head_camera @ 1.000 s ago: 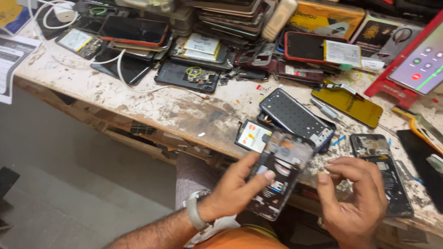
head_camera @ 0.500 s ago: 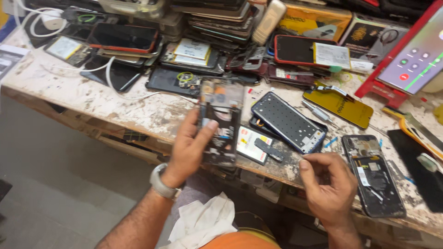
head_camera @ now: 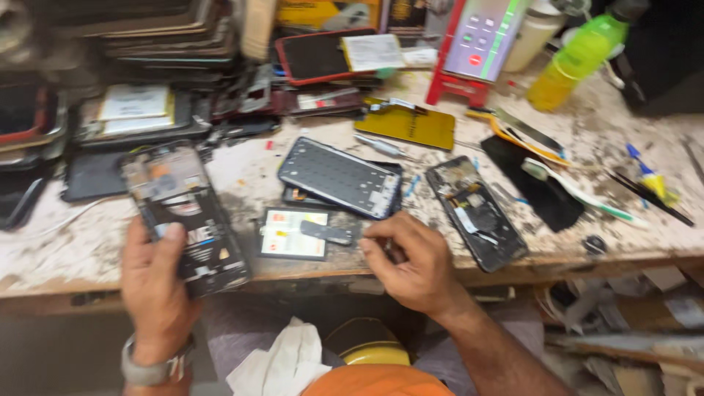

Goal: The person disassembles a smartphone, removes the battery, and uses a screwdriver to remove screws from the internal components. They then use tweezers to carefully remove a small part from the motherboard.

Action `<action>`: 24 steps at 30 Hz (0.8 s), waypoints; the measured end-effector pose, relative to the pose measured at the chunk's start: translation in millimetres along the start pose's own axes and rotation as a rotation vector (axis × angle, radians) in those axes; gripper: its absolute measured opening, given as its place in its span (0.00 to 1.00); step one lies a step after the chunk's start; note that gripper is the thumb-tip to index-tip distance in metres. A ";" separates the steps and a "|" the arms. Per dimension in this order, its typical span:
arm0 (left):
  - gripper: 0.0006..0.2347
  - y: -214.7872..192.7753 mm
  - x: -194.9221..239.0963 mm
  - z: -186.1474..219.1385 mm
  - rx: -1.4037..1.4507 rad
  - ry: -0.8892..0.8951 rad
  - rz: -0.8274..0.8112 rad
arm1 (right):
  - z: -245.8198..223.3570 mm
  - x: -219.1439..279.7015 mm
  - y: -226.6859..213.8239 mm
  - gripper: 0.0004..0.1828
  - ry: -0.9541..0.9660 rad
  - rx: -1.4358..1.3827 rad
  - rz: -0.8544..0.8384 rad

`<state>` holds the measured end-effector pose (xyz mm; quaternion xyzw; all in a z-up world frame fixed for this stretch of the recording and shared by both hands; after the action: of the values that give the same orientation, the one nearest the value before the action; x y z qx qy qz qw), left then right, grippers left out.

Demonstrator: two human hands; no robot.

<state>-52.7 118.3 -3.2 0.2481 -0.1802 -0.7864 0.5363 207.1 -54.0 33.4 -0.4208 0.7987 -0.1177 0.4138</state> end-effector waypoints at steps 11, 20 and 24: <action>0.08 4.1 0.9 0.6 -0.019 0.032 -0.047 | 11.0 21.7 -43.4 0.13 -0.191 0.360 0.037; 0.12 2.2 -6.0 2.5 -0.089 -0.048 -0.008 | 38.7 24.9 -86.6 0.36 0.116 0.755 -0.044; 0.11 -5.8 -19.2 19.8 -0.061 0.021 0.052 | 39.8 24.0 -83.6 0.39 0.158 0.870 -0.089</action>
<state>-62.8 138.6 13.4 0.2352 -0.1569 -0.7746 0.5657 278.1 -117.8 39.7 -0.2312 0.6852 -0.4920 0.4848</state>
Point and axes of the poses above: each hand's wrist, its own x-axis away from the middle knuckle, its own y-axis out of the palm, z = x × y, the point moved 3 cm from there along -x, towards the middle knuckle, and after that the axes turned 7 degrees about x, right-handed, at the moved point
